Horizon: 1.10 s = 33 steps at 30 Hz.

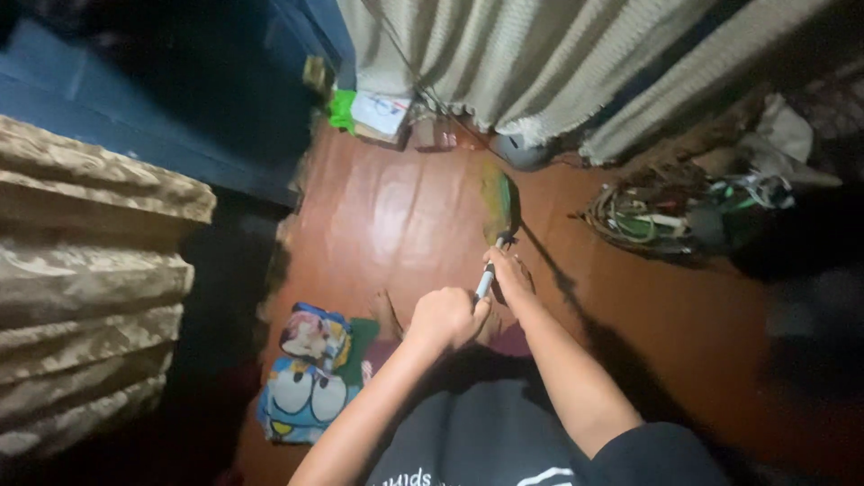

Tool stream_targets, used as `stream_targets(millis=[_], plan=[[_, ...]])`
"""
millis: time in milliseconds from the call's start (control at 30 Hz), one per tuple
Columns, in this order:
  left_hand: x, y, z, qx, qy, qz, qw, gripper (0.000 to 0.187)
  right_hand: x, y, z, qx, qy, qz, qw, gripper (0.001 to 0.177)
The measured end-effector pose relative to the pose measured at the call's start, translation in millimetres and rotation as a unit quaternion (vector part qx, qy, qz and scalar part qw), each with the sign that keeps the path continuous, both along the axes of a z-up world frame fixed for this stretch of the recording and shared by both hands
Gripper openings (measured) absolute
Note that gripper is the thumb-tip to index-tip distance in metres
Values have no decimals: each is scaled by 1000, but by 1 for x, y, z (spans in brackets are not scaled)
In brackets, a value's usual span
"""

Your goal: Assembling and adjusting the handle of a floor cleaning mop.

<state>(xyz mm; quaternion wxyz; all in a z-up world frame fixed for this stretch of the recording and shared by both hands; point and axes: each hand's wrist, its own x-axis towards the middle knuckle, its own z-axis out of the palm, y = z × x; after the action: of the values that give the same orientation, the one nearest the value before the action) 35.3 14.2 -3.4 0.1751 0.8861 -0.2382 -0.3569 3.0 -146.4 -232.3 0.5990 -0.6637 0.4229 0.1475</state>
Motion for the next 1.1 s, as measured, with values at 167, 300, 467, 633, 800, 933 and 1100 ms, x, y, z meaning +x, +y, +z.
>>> stream_targets(millis=[167, 300, 467, 633, 800, 933, 1100], plan=[[-62, -42, -11, -2, 4, 1, 1000, 52, -67, -48, -4, -29, -2, 18, 999, 43], [-105, -39, -41, -1, -15, 7, 1000, 53, -97, -59, 0, -155, 21, 121, 980, 41], [-134, -15, -36, -21, 40, 58, 997, 52, -129, -49, -28, -225, -160, 189, 942, 33], [-172, 17, -33, -145, 75, 132, 978, 54, -145, -23, -23, -238, -166, 97, 952, 46], [-207, 45, -39, -148, 99, 143, 974, 56, -155, 0, 6, 418, -97, -138, 893, 19], [-224, 66, -4, -153, 104, 132, 974, 58, -169, 31, -1, 362, -82, -126, 920, 9], [-261, 94, 24, -178, 167, 63, 968, 61, -223, 50, 5, 275, -89, -161, 944, 11]])
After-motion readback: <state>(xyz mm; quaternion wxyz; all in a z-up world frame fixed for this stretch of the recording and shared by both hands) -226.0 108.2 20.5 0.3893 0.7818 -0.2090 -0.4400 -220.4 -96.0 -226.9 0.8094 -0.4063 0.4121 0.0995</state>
